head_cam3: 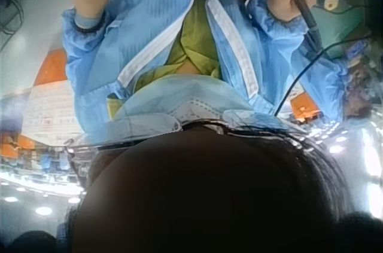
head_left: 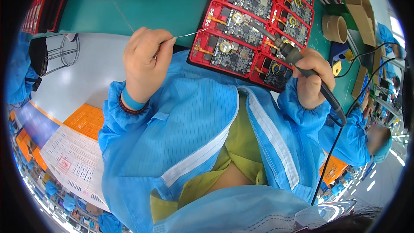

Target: The person solders electronic components onto printed circuit boards with a soldering iron, then assembles the boards into circuit frames.

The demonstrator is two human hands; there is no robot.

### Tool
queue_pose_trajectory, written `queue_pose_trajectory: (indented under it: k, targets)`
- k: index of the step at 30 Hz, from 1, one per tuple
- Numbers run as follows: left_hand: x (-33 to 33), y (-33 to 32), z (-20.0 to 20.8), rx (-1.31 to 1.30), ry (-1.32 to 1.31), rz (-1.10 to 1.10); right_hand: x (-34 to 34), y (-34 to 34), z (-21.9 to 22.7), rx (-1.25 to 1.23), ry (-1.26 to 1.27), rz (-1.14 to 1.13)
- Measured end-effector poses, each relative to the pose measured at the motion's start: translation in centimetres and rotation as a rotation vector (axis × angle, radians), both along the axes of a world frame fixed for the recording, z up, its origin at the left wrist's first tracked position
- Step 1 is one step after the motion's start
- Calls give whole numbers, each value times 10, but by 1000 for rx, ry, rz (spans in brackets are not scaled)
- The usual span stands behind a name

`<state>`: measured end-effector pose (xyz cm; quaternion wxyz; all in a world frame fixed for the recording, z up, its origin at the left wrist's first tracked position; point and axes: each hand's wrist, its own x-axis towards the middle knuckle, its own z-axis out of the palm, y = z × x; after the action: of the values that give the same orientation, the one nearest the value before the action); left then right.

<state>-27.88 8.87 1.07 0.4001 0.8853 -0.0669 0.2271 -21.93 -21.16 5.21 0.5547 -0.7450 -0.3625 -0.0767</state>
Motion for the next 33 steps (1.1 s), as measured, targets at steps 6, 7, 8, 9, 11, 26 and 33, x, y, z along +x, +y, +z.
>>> queue_pose_trajectory:
  k: [6, 7, 8, 9, 11, 26, 33]
  targets:
    - [27, -10, -10, -13, -21, -5, 17, 9, -13, -124, 51, -30]
    - [29, -10, -10, -21, -26, -22, 20, 9, -15, -146, 59, -30]
    - [30, -10, -11, -20, -19, -18, 21, 10, -17, -169, 68, -29]
    - [31, -10, -12, -6, -16, -22, 22, 11, -20, -146, 81, -33]
    - [31, -9, -12, 7, -8, -27, 23, 11, -21, -158, 79, -33]
    - [38, -8, -14, 9, -37, -69, 28, 16, -22, -189, 68, 13]
    - [38, -8, -12, 20, 1, -63, 28, 16, -23, -142, 18, 1]
